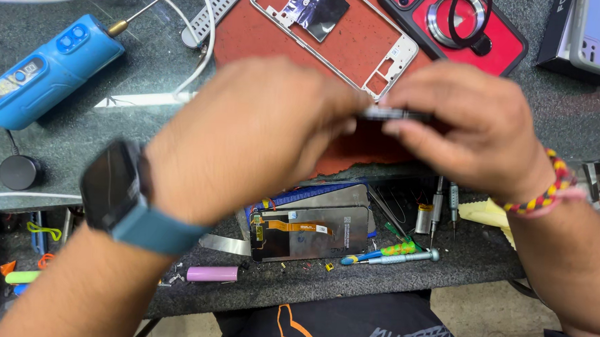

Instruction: The person disassembles a smartphone, removes the back cover, and detaches the internal components. They connect a charging cable to the motherboard, then remove the cable and place the phone on the workbench. The person handles the phone frame and other parts, then picks up a different smartphone and operates its touchscreen. Finally, they place the first phone's components back on the workbench.

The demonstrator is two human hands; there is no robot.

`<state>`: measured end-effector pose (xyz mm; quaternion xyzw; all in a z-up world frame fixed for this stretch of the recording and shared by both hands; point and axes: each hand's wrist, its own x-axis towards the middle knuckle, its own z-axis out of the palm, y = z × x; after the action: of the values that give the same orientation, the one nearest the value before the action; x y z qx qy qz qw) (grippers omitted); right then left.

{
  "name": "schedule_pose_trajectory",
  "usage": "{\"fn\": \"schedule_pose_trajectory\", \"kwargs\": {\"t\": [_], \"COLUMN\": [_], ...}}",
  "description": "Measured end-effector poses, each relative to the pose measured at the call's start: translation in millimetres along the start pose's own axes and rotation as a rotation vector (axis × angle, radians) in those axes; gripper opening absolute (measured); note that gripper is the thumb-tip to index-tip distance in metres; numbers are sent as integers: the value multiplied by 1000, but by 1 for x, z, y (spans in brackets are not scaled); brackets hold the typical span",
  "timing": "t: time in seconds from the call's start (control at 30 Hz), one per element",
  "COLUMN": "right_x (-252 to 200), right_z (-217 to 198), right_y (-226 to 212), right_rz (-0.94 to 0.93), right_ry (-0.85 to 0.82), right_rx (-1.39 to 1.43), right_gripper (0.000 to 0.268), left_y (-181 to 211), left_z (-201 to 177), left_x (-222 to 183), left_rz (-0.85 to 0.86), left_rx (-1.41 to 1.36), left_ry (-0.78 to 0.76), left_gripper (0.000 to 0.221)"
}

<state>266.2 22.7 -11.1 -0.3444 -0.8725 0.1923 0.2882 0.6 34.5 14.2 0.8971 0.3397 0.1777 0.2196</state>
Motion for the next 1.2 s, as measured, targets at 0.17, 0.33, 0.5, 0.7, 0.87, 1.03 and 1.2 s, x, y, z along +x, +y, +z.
{"fn": "schedule_pose_trajectory", "kwargs": {"t": [0.17,0.33,0.5,0.7,0.87,1.03,1.2], "right_x": [-12,-24,-29,-30,-32,-28,-18], "right_z": [8,20,21,22,23,21,20], "right_y": [-6,-4,-1,0,4,1,-5], "right_rz": [-190,-204,-202,-157,-114,-64,-98], "right_ry": [-53,-63,-58,-45,-36,-50,-79], "right_rx": [-48,-144,-168,-134,-88,-105,-287], "right_gripper": [32,40,41,44,49,59,70], "left_y": [16,11,10,14,16,20,23], "left_z": [22,44,47,47,53,54,55], "left_x": [-32,-45,-47,-44,-41,-40,-39], "left_rz": [127,133,127,119,113,112,102], "left_rx": [108,158,169,144,196,248,265], "left_ry": [95,134,116,90,111,96,102], "left_gripper": [31,33,36,40,37,34,34]}}
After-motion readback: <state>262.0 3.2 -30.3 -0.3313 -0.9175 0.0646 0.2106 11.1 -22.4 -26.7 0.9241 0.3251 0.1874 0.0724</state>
